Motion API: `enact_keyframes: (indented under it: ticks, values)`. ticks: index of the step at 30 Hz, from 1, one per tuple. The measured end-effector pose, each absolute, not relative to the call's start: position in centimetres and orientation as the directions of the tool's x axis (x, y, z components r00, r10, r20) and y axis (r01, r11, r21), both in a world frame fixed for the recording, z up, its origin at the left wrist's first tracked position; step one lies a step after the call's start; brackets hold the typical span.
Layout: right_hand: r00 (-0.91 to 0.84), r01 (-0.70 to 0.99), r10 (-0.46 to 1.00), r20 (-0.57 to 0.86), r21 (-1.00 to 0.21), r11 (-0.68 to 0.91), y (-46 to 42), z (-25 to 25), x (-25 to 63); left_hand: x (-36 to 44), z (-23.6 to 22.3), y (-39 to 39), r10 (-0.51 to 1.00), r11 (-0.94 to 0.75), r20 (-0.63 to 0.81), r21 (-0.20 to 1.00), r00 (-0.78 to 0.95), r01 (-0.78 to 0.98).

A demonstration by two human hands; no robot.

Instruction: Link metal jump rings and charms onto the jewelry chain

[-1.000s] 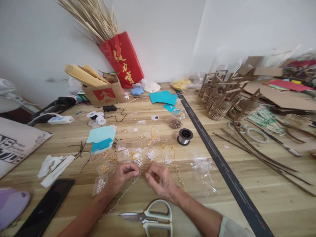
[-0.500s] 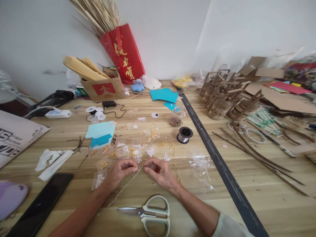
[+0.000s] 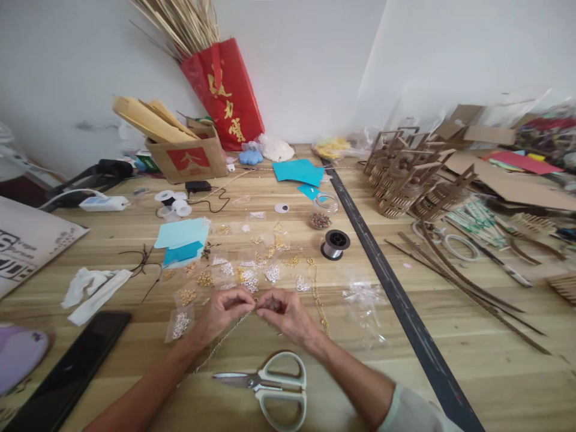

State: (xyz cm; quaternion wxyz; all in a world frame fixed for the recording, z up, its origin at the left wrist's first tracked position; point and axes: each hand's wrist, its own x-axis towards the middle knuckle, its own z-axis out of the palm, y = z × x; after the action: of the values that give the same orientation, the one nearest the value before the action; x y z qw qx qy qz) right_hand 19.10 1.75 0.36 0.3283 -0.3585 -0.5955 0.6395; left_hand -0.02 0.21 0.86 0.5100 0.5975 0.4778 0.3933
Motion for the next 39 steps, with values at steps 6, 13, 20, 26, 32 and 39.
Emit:
enact_keyframes:
  ticks: [6, 13, 20, 26, 32, 39]
  values:
    - [-0.536, 0.081, 0.844, -0.023, -0.996, 0.025, 1.8, 0.7, 19.2, 0.1, 1.0, 0.2, 0.971, -0.044, -0.002, 0.981, 0.238, 0.189]
    - [-0.506, 0.095, 0.863, -0.021, -0.995, 0.032, 2.1, 0.5, 19.6, 0.0, 0.9, 0.0, 0.978, 0.007, -0.052, 0.976, 0.204, 0.216]
    - [-0.485, 0.028, 0.874, -0.026, -0.999, -0.015, 2.6, 0.1, 19.9, 0.2, 0.5, 0.1, 0.979, 0.010, -0.060, 0.970, 0.196, 0.245]
    - [-0.446, -0.067, 0.893, -0.057, -0.993, -0.097, 2.9, -0.7, 20.0, 0.2, 0.0, 0.2, 0.977, 0.027, -0.077, 0.970, 0.200, 0.242]
    - [-0.374, -0.117, 0.925, -0.060, -0.987, -0.111, 3.2, -1.0, 20.2, 0.2, -0.1, 0.2, 0.979, 0.060, -0.103, 0.971, 0.178, 0.230]
    - [-0.369, -0.055, 0.929, -0.040, -0.996, -0.065, 3.0, -1.4, 20.0, 0.4, 0.1, 0.1, 0.980, 0.091, -0.116, 0.984, 0.165, 0.153]
